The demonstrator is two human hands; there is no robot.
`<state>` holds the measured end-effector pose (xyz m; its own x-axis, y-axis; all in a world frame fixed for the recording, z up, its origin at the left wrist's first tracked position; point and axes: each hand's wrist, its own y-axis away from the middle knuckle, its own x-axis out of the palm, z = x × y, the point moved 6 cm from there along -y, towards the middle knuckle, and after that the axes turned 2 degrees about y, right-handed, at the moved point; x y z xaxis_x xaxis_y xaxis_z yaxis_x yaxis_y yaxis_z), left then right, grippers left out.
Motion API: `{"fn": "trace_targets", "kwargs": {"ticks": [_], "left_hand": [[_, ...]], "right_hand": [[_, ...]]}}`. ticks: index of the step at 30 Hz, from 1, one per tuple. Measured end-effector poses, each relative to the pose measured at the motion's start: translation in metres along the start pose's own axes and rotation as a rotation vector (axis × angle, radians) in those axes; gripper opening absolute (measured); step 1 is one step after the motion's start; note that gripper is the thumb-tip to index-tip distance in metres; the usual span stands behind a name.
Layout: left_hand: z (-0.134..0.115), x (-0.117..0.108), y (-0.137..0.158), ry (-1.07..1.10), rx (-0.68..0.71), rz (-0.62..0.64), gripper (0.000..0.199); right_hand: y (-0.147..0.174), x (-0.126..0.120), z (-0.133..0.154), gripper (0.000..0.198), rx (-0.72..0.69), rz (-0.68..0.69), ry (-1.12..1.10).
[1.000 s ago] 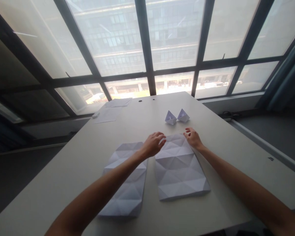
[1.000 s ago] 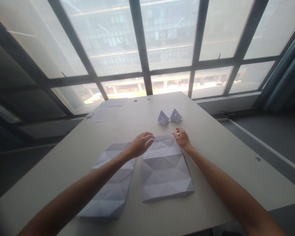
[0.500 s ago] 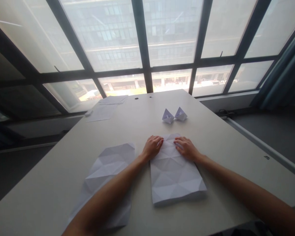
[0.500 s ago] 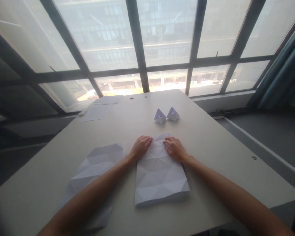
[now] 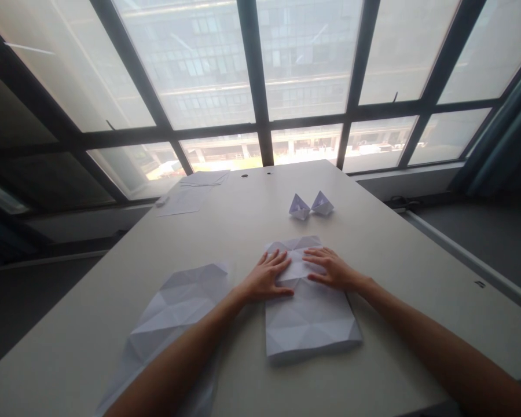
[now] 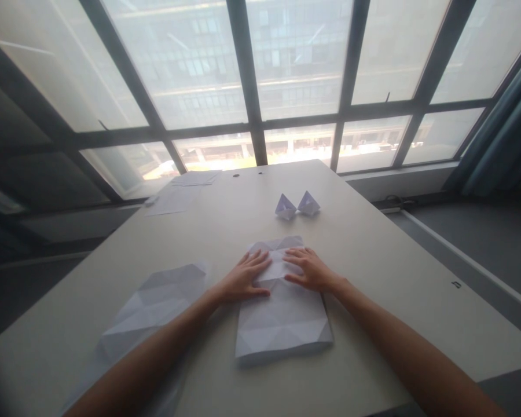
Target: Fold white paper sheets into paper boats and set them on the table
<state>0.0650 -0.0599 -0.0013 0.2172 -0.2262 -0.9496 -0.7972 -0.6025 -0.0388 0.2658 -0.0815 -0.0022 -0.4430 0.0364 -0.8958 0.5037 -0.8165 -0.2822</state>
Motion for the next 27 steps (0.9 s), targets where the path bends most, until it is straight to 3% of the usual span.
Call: {"fn": "trace_targets", "kwargs": {"ticks": [4, 7, 11, 16, 18, 23, 27], "left_hand": [[0.001, -0.001, -0.001, 0.012, 0.008, -0.034, 0.091], [0.001, -0.002, 0.0, 0.034, 0.009, -0.086, 0.075], [0.007, -0.001, -0.002, 0.1, 0.007, -0.173, 0.04], [0.016, -0.008, -0.004, 0.143, -0.022, -0.352, 0.021], [0.015, -0.017, -0.001, 0.176, -0.048, -0.492, 0.018], [0.015, -0.04, 0.015, 0.422, -0.149, -0.919, 0.022], [0.021, -0.04, 0.012, 0.621, -0.221, -0.967, 0.029]], "right_hand": [[0.009, 0.002, 0.003, 0.082, -0.028, 0.161, -0.032], [0.006, 0.001, 0.002, 0.067, 0.009, 0.141, -0.048], [0.0, -0.001, -0.001, 0.038, 0.031, 0.059, -0.067], [0.0, -0.01, -0.016, 0.021, 0.118, -0.136, -0.153], [0.002, -0.016, -0.022, 0.016, 0.174, -0.223, -0.29], [0.008, -0.03, -0.034, 0.031, 0.359, -0.513, -0.679], [0.009, -0.028, -0.037, 0.037, 0.481, -0.624, -0.808]]}}
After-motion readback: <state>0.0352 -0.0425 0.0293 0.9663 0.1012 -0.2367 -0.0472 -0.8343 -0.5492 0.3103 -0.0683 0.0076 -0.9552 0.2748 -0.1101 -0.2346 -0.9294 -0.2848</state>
